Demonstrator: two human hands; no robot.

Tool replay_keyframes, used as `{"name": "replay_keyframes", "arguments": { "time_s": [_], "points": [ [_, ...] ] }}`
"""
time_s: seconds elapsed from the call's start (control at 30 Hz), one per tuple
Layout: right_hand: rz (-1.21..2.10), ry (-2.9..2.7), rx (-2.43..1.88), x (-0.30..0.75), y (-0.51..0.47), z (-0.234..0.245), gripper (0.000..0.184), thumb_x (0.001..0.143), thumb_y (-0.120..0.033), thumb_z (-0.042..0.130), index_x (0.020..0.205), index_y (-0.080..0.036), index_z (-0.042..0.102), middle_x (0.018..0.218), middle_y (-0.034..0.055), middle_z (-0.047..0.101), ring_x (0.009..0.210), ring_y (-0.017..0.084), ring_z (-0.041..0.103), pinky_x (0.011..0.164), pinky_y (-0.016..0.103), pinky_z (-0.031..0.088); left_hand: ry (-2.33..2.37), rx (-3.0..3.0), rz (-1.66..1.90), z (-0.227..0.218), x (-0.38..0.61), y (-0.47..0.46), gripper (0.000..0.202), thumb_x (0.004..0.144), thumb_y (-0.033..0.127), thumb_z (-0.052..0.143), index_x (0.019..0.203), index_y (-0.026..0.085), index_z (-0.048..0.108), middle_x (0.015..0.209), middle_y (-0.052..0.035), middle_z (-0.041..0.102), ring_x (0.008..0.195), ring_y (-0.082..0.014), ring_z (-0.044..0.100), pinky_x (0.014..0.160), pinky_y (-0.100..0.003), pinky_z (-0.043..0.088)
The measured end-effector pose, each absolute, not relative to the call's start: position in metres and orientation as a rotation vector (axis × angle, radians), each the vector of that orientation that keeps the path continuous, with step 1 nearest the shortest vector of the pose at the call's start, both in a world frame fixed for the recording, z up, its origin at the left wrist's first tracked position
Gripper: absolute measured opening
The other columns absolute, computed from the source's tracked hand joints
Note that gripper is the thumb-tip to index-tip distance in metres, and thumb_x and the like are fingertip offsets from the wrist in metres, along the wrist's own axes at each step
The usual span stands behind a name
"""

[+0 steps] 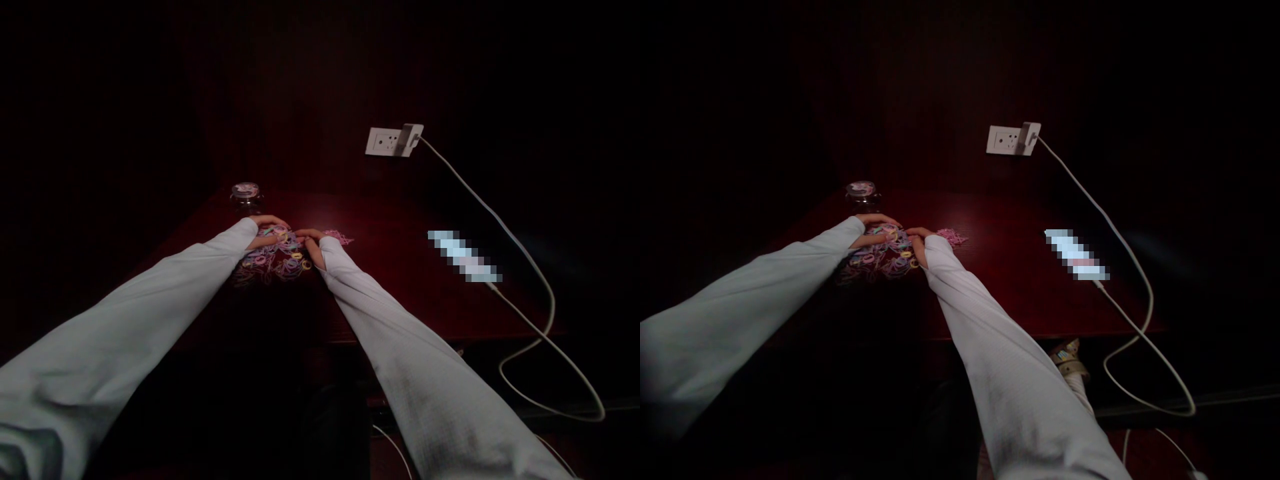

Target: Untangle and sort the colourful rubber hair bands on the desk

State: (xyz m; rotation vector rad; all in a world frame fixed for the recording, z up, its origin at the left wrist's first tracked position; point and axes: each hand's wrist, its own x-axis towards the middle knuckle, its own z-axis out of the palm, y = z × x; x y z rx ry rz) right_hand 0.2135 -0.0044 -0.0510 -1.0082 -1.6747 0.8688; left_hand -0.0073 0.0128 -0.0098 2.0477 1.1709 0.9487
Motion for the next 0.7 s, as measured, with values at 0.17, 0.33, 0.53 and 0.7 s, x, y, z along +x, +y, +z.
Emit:
{"name": "replay_keyframes", "arguments": {
  "time_s": [0.17, 0.33, 0.53, 0.7],
  "points": [
    [1.029, -1.602, -0.921, 0.208, -0.008, -0.049, 0.022, 0.099, -0.021, 0.054, 0.094, -0.022, 0.076, 0.098, 0.0045, 0.083, 0.093, 0.017, 0.079, 0.094, 0.033, 0.064, 1.144, 1.914, 0.998, -0.009, -0.012, 0.015, 0.060, 0.074, 0.060, 0.086, 0.118, 0.020, 0.080, 0.117, -0.0128, 0.084, 0.116, -0.0304, 0.079, 0.106, -0.046, 0.062],
    [1.132, -1.495, -0.903, 0.202, 0.004, -0.054, 0.014, 0.096, -0.024, 0.061, 0.088, -0.021, 0.072, 0.089, 0.0042, 0.080, 0.079, 0.015, 0.076, 0.085, 0.032, 0.066, 1.145, 1.892, 1.003, -0.009, -0.010, 0.011, 0.074, 0.072, 0.071, 0.086, 0.125, 0.020, 0.079, 0.123, -0.0155, 0.083, 0.123, -0.0329, 0.076, 0.114, -0.050, 0.057],
    [1.064, -1.568, -0.915, 0.211, 0.003, -0.042, 0.016, 0.092, -0.017, 0.058, 0.089, -0.021, 0.073, 0.093, 0.0044, 0.081, 0.085, 0.016, 0.076, 0.088, 0.032, 0.065, 1.148, 2.064, 1.036, 0.002, -0.014, 0.005, 0.065, 0.082, 0.073, 0.077, 0.119, 0.021, 0.082, 0.127, -0.0146, 0.082, 0.125, -0.0326, 0.075, 0.118, -0.048, 0.053],
    [0.864, -1.630, -1.011, 0.217, 0.004, -0.040, 0.025, 0.090, -0.014, 0.052, 0.092, -0.020, 0.076, 0.094, 0.0043, 0.081, 0.089, 0.018, 0.075, 0.089, 0.033, 0.061, 1.090, 2.474, 0.824, 0.013, -0.019, -0.003, 0.059, 0.090, 0.070, 0.069, 0.125, 0.024, 0.081, 0.133, -0.0119, 0.080, 0.129, -0.0318, 0.072, 0.120, -0.045, 0.049]
  ]
}}
